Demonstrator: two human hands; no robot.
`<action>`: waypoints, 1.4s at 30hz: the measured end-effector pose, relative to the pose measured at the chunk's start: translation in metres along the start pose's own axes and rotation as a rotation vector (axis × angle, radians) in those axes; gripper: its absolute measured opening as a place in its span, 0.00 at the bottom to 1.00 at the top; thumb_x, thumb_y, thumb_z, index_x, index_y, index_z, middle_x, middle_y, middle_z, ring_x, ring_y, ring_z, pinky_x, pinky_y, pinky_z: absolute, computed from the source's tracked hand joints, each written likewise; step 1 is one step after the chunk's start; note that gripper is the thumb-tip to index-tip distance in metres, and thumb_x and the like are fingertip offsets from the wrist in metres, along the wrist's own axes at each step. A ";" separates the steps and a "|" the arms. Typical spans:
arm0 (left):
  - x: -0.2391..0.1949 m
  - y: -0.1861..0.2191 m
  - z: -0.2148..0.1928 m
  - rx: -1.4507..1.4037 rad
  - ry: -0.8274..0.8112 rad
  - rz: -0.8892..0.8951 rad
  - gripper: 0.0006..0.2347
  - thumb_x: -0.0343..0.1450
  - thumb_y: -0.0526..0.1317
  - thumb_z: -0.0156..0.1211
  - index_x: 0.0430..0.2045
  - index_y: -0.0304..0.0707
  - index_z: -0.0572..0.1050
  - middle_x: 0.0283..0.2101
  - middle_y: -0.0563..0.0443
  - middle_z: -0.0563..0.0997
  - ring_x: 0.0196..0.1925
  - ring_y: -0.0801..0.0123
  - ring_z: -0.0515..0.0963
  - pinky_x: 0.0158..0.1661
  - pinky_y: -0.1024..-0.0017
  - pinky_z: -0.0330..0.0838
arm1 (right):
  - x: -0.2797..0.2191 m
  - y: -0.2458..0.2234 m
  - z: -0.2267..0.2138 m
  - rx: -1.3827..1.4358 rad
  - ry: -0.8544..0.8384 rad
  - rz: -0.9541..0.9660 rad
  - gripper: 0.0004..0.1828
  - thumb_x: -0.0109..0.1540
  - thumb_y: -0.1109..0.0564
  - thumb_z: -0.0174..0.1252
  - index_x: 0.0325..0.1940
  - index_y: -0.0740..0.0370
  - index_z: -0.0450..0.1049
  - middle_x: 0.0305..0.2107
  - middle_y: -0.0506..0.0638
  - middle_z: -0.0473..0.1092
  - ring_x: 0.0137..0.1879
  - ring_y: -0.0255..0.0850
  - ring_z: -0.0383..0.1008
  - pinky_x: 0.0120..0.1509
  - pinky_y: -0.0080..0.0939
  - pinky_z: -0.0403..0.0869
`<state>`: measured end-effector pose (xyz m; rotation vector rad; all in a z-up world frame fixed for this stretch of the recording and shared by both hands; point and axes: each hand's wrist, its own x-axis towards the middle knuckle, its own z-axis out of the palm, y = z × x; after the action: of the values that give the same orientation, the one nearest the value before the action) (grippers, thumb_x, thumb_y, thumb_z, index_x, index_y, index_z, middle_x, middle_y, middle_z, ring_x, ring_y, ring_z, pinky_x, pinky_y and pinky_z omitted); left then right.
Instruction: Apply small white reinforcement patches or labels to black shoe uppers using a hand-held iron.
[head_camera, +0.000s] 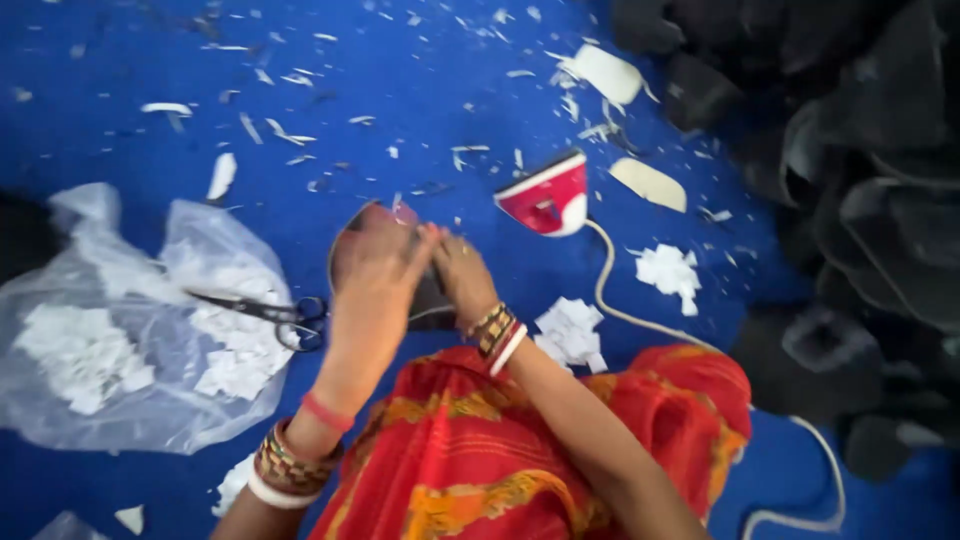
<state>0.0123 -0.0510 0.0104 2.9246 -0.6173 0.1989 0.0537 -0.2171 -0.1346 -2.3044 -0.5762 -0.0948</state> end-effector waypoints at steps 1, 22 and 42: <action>0.001 0.004 0.030 -0.018 -0.009 0.017 0.28 0.73 0.32 0.50 0.72 0.53 0.61 0.65 0.47 0.70 0.73 0.50 0.61 0.72 0.50 0.49 | -0.008 0.008 -0.007 -0.010 0.001 0.024 0.36 0.63 0.68 0.51 0.77 0.59 0.59 0.67 0.61 0.65 0.71 0.56 0.66 0.74 0.52 0.66; -0.001 0.004 0.150 -0.216 0.031 0.093 0.24 0.64 0.30 0.53 0.59 0.38 0.74 0.67 0.48 0.72 0.72 0.56 0.64 0.68 0.53 0.54 | -0.168 0.103 -0.153 0.014 0.103 0.570 0.08 0.61 0.57 0.61 0.42 0.60 0.81 0.36 0.55 0.78 0.41 0.48 0.81 0.45 0.43 0.77; -0.008 0.000 0.156 -0.320 0.078 0.004 0.22 0.61 0.32 0.55 0.52 0.38 0.77 0.60 0.46 0.75 0.68 0.56 0.67 0.65 0.54 0.57 | -0.129 0.091 -0.125 0.056 -0.025 0.525 0.09 0.57 0.63 0.65 0.41 0.59 0.83 0.35 0.53 0.77 0.40 0.42 0.80 0.47 0.39 0.76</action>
<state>0.0200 -0.0745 -0.1436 2.5961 -0.5833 0.1938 -0.0096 -0.4084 -0.1345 -2.3274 0.0272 0.1989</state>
